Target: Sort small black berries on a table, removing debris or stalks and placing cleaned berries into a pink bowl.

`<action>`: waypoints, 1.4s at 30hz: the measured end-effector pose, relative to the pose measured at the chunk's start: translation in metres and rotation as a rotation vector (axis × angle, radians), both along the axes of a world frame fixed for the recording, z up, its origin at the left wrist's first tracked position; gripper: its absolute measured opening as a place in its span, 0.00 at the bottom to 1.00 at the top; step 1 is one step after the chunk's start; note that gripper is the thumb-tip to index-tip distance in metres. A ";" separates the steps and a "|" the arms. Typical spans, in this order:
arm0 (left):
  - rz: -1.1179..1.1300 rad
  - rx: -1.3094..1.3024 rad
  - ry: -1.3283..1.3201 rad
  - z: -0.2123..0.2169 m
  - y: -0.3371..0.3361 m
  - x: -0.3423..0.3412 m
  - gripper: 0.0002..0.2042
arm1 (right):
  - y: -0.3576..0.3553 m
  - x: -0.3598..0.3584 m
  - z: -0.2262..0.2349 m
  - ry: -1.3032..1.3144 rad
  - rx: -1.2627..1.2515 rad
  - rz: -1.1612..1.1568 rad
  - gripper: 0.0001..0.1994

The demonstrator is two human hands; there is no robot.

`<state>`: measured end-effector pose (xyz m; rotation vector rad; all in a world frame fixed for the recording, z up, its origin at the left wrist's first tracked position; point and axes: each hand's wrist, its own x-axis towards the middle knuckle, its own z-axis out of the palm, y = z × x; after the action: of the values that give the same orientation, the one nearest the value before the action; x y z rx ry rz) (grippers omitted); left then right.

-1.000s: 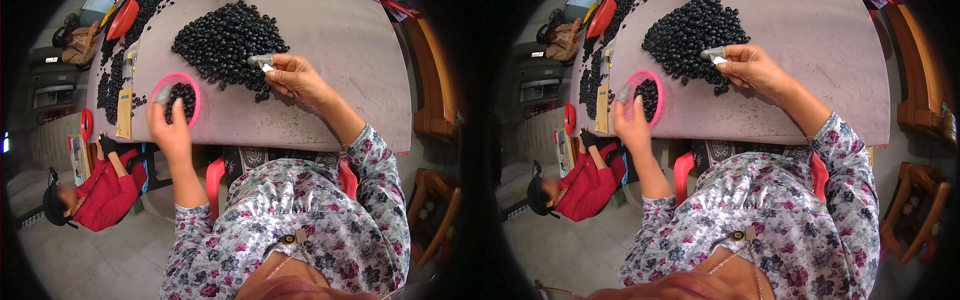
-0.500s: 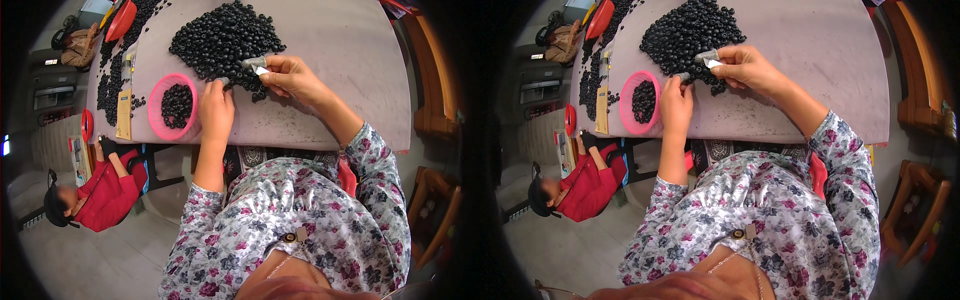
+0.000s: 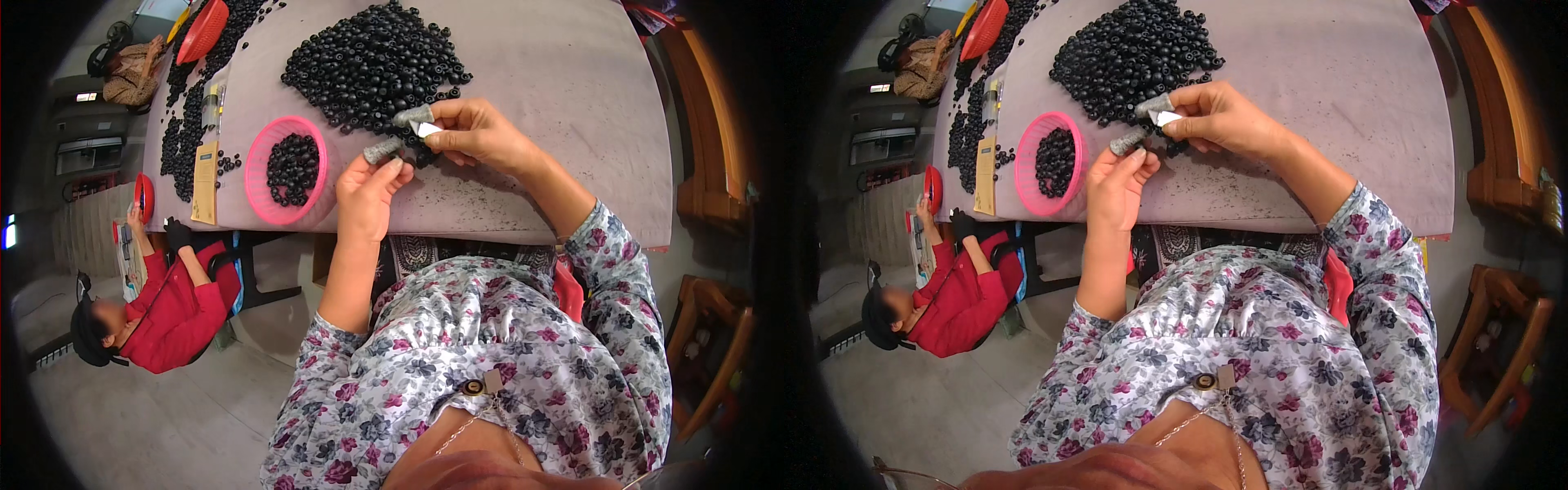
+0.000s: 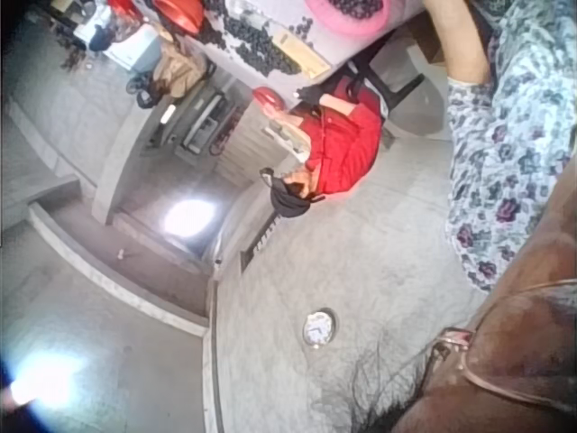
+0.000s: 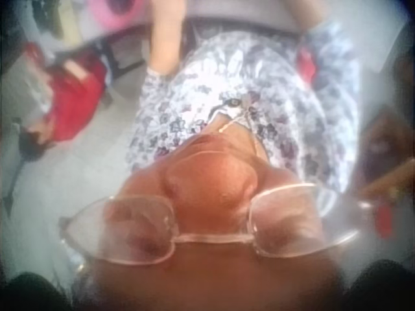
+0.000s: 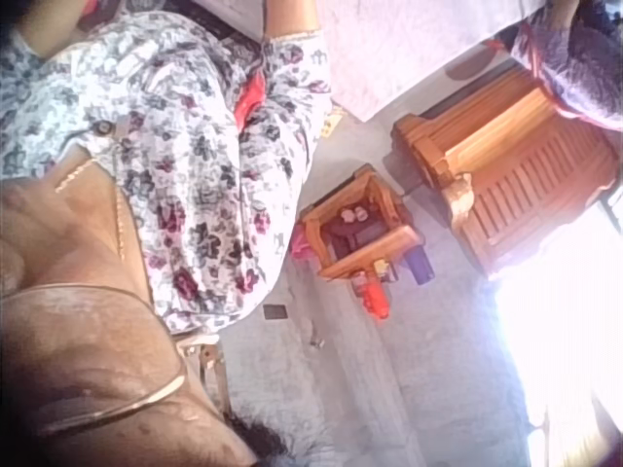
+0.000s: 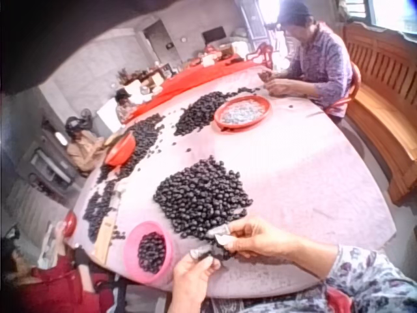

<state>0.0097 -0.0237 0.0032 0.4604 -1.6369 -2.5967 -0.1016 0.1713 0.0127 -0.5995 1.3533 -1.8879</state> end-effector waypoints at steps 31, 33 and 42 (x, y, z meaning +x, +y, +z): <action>-0.192 0.320 -0.059 -0.009 -0.010 -0.002 0.07 | -0.001 0.006 0.005 0.049 0.083 0.144 0.12; -0.214 0.283 -0.047 -0.010 -0.010 -0.002 0.07 | -0.001 0.007 0.006 0.054 0.078 0.180 0.14; -0.313 0.495 -0.063 -0.018 -0.023 -0.002 0.10 | 0.000 0.010 0.008 0.031 0.043 0.240 0.20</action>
<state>0.0075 -0.0467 -0.0150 0.3217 -1.1396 -3.2617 -0.0920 0.1716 0.0207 -0.7382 1.2769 -1.6588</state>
